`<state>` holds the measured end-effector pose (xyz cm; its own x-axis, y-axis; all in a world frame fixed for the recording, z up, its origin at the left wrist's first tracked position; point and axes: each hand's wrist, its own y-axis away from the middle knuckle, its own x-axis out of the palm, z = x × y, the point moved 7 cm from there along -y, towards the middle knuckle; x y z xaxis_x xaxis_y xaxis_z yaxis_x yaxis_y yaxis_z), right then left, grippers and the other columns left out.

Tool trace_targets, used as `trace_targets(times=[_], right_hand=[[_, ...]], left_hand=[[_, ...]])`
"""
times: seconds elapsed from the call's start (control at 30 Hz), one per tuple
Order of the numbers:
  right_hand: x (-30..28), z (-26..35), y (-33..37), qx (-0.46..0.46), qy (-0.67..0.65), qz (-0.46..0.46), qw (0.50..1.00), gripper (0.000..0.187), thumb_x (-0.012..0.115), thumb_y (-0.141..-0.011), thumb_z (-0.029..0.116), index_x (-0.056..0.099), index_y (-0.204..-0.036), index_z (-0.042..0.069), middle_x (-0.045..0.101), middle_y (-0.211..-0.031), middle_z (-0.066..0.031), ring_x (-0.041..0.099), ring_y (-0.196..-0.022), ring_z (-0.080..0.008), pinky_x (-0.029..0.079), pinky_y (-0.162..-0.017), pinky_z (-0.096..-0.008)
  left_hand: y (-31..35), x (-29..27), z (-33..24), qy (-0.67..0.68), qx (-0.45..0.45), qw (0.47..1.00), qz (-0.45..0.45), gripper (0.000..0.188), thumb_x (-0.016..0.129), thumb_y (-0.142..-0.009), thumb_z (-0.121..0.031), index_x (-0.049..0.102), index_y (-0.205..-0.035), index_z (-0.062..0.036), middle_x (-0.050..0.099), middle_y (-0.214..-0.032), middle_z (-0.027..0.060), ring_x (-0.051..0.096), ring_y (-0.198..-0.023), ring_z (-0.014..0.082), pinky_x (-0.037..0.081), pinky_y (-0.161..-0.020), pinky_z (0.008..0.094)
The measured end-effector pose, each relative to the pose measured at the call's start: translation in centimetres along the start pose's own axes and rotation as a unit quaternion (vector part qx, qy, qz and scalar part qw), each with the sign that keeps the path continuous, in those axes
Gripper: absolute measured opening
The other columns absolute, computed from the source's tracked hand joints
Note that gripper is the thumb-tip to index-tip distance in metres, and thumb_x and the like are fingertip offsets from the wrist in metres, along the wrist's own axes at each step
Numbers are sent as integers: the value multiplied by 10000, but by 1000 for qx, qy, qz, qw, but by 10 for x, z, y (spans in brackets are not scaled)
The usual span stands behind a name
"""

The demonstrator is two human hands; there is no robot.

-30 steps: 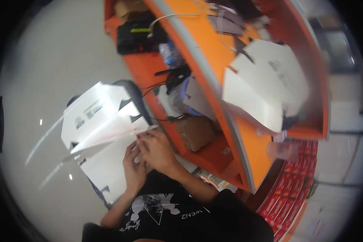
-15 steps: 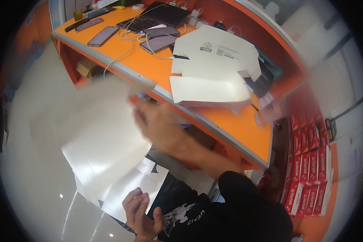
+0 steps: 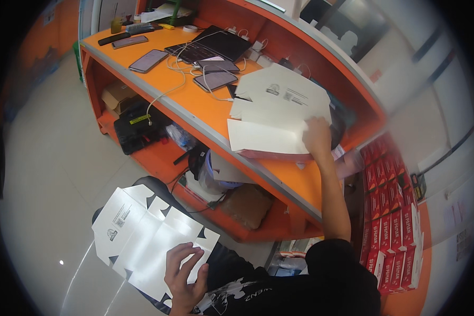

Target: The person sits on the floor and assembles white paper boxes by folding the flaps and inserting red rectangular inserts into the slots. The person repeatedly picks up a flat box, folds it into shape, inserts the red piece, and places the finished box on a nearby orange counter.

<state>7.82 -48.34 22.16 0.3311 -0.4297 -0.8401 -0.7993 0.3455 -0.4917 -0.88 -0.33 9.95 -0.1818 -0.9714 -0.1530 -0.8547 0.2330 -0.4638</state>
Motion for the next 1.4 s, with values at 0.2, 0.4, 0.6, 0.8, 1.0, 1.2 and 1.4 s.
trace_targets(times=[0.2, 0.4, 0.6, 0.8, 1.0, 1.2, 1.4], right_hand=[[47, -35, -12, 77, -36, 163, 983, 571, 752, -778, 212, 624, -1286, -17, 647, -1284, -301, 615, -1208, -455, 501, -1039, -486], [26, -65, -27, -30, 100, 108, 989, 619, 841, -798, 411, 689, -1164, -63, 705, -1134, -320, 695, -1085, -454, 554, -949, -470], [-122, 144, 82, -81, -415, -49, 905, 316, 708, -985, 143, 683, -1240, -42, 719, -1169, -165, 686, -1080, -231, 542, -931, -351], [54, 306, 226, -175, -417, 261, 853, 423, 820, -889, 204, 693, -1219, -28, 701, -1152, -182, 699, -987, -401, 546, -923, -427], [36, 307, 228, -212, -487, 409, 742, 345, 804, -847, 72, 710, -1162, -37, 666, -1144, -200, 691, -970, -352, 560, -795, -400], [-28, 320, 244, -448, -467, 286, 706, 579, 798, -847, 94, 606, -1388, 16, 617, -1254, -169, 622, -1171, -347, 543, -905, -420], [10, 275, 222, -230, -532, 257, 773, 697, 854, -819, 108, 565, -1445, 3, 599, -1296, -190, 601, -1222, -309, 510, -988, -404]], left_hand=[[-6, 11, 4, 11, -13, 1000, 13, 214, 769, -841, -51, 746, -1046, 6, 710, -1079, 148, 678, -1029, 356, 547, -892, 441], [-15, 20, 4, 58, -11, 998, 28, 226, 781, -839, -51, 750, -1055, 7, 714, -1082, 149, 690, -1009, 346, 562, -862, 420], [-12, -3, 33, 14, -74, 996, 50, 268, 813, -809, 2, 748, -1069, 12, 704, -1091, 134, 699, -982, 321, 574, -831, 393], [7, -28, 68, -45, -235, 971, -30, 156, 713, -922, -23, 755, -1066, 18, 739, -1068, 170, 728, -990, 298, 563, -878, 364], [41, -13, 110, 106, -427, 893, -98, 314, 660, -1035, -173, 673, -1260, 46, 729, -1091, 152, 722, -977, 215, 596, -861, 341], [31, 17, 130, 226, -460, 847, -141, 356, 576, -1095, -221, 658, -1270, 78, 730, -1026, 104, 698, -933, 145, 612, -796, 315], [38, 0, 155, 329, -468, 772, -276, 291, 617, -1071, -198, 712, -1207, 41, 756, -1029, 97, 720, -892, 130, 614, -772, 314]])
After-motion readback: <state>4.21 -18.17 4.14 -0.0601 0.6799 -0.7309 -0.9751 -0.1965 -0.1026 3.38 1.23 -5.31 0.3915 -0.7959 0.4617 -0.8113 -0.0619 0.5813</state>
